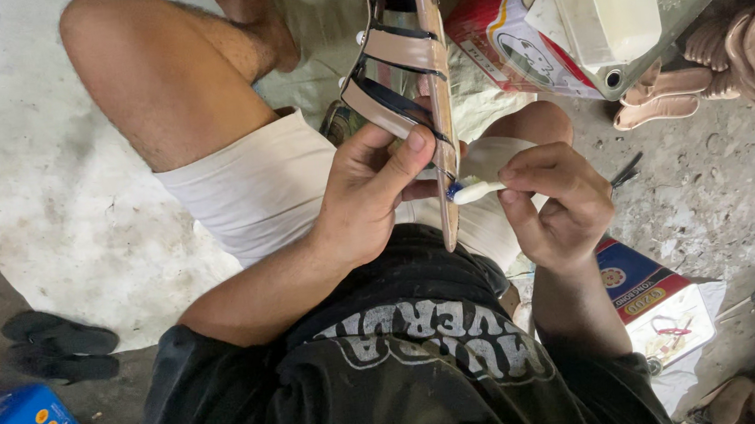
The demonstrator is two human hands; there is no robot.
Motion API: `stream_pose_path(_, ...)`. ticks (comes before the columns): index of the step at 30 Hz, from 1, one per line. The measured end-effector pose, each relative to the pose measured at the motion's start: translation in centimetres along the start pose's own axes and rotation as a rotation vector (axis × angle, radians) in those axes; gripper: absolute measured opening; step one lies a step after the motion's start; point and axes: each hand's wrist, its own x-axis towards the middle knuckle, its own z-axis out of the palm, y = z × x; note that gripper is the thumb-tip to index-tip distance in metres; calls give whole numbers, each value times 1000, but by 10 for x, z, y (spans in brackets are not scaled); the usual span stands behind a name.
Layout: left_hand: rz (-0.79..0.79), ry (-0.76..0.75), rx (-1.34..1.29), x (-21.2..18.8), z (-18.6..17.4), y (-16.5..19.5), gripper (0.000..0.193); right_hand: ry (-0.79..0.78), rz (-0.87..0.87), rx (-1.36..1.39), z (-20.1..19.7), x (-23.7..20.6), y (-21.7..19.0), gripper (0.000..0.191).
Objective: The person sits on the floor and uses a toothbrush to scrub the straps and soles of multiple beige sandals. They handle the sandals one at a time, scrubbing them thoroughly before placing them back in a row on the floor.
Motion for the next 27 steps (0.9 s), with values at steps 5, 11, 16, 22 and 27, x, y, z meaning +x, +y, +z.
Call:
stream_pose_path(5,23,-50,68,-4,4,1,25,38,92,33,-1,0,2,13)
stream_pose_path(11,131,3,50,-4,4,5,23,-49,76,106,-1,-5,-5,13)
stream_pose_path(16,114,-12,96,-5,7,0,21,16,170,-10,-1,-10,-13,13)
stream_pose_path(22,95,-62,108,-5,6,-2,22,47,155,-16,2,-8,-7,13)
stream_pose_path(27,98,-28,29,-2,8,4,24,-15,106,103,1,-14,-1,11)
